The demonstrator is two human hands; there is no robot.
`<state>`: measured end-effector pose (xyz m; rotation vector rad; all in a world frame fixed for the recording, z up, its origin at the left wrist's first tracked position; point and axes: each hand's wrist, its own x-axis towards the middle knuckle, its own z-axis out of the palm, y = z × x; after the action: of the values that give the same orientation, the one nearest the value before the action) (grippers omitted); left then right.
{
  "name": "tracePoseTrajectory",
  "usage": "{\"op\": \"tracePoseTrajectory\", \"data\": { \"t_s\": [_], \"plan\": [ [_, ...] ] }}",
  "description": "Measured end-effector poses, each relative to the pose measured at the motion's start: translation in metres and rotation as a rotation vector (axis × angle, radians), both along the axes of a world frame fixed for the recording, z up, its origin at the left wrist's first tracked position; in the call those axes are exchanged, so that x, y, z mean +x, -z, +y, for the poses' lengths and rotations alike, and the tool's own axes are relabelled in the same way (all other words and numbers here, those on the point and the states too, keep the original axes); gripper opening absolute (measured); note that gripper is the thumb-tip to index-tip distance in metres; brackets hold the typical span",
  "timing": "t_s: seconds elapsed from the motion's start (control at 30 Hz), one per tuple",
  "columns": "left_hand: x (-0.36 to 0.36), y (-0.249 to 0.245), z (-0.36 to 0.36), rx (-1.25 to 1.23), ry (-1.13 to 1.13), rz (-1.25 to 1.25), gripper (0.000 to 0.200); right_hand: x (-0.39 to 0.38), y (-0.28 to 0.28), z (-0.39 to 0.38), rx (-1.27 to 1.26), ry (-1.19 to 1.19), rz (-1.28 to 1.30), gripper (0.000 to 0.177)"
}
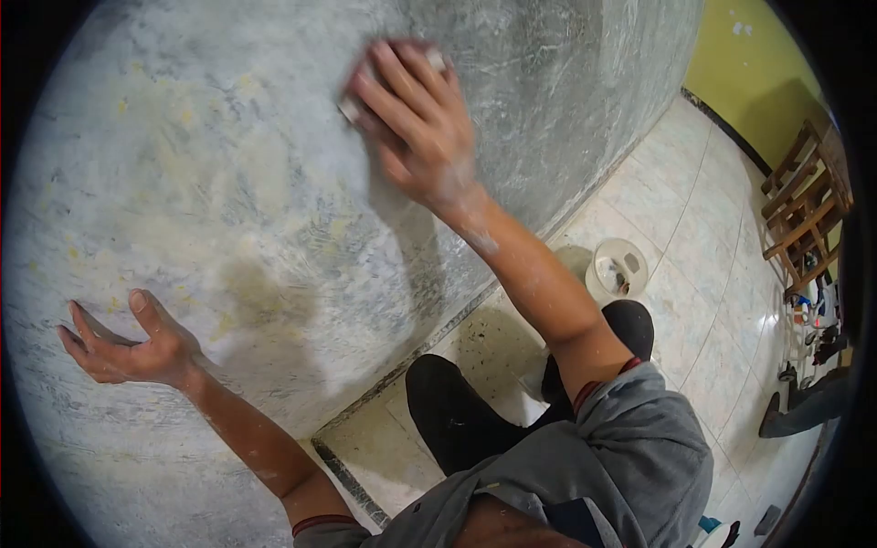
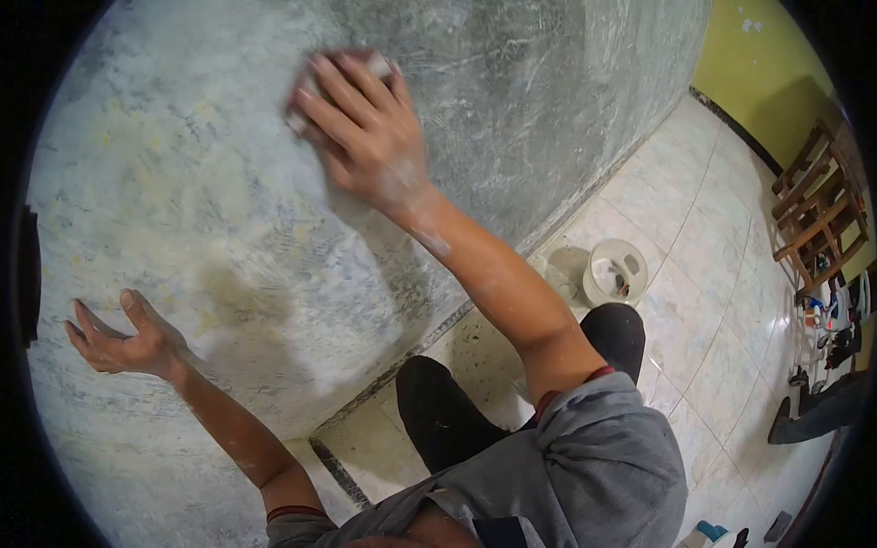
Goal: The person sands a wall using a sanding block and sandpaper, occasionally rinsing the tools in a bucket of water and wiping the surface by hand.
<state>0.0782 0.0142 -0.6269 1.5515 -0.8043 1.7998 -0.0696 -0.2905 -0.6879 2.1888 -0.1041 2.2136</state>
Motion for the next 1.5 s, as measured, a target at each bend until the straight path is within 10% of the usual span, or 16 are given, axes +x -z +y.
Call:
{"op": "tracePoseTrajectory", "data": {
  "t_s": [0.1, 0.2, 0.33, 0.5, 0.63, 0.97, 1.17, 1.23, 1.3, 1.37, 1.5],
  "plan": [
    [0.004, -0.002, 0.008, 0.044, -0.123, -0.049, 0.063, -0.029, 0.076, -0.015, 0.112, 0.117, -0.014, 0.025],
    [0.008, 0.0, 0.005, 0.024, 0.026, -0.044, 0.064, -0.064, 0.102, -0.008, 1.005, -0.325, -0.377, 0.027],
    [0.009, 0.001, 0.005, 0.022, 0.042, -0.08, 0.064, -0.111, 0.097, -0.022, 1.407, -0.886, -0.316, 0.03],
    [0.015, 0.003, 0.011, -0.005, 0.048, -0.057, 0.065, -0.159, 0.087, -0.043, 1.45, -0.789, -0.274, 0.024],
    [0.078, 0.001, 0.053, 0.095, -0.383, -0.319, 0.058, -0.19, 0.127, -0.072, 1.377, -0.671, -0.042, 0.02],
    [-0.014, -0.014, -0.007, 0.033, -0.449, -0.188, 0.071, -0.119, 0.204, -0.054, 1.542, -1.395, 0.217, 0.026],
    [-0.053, 0.07, -0.058, 0.09, -0.455, 0.102, 0.088, -0.096, 0.22, -0.042, 1.383, -1.618, 0.525, 0.021],
    [-0.079, 0.141, -0.104, 0.108, -0.271, 0.205, 0.099, -0.091, 0.228, -0.049, 1.355, -1.588, 0.533, 0.02],
    [-0.141, 0.203, -0.16, 0.403, 0.319, 0.413, 0.069, -0.102, 0.232, -0.051, 1.375, -1.563, 0.664, 0.025],
    [-0.192, 0.241, -0.212, 0.203, 1.031, 0.998, 0.071, -0.116, 0.23, -0.051, 1.395, -1.598, 0.636, 0.026],
    [-0.223, 0.261, -0.229, -0.003, 1.528, 1.688, 0.068, -0.146, 0.214, -0.061, 1.4, -1.471, 0.646, 0.029]
  ]
}}
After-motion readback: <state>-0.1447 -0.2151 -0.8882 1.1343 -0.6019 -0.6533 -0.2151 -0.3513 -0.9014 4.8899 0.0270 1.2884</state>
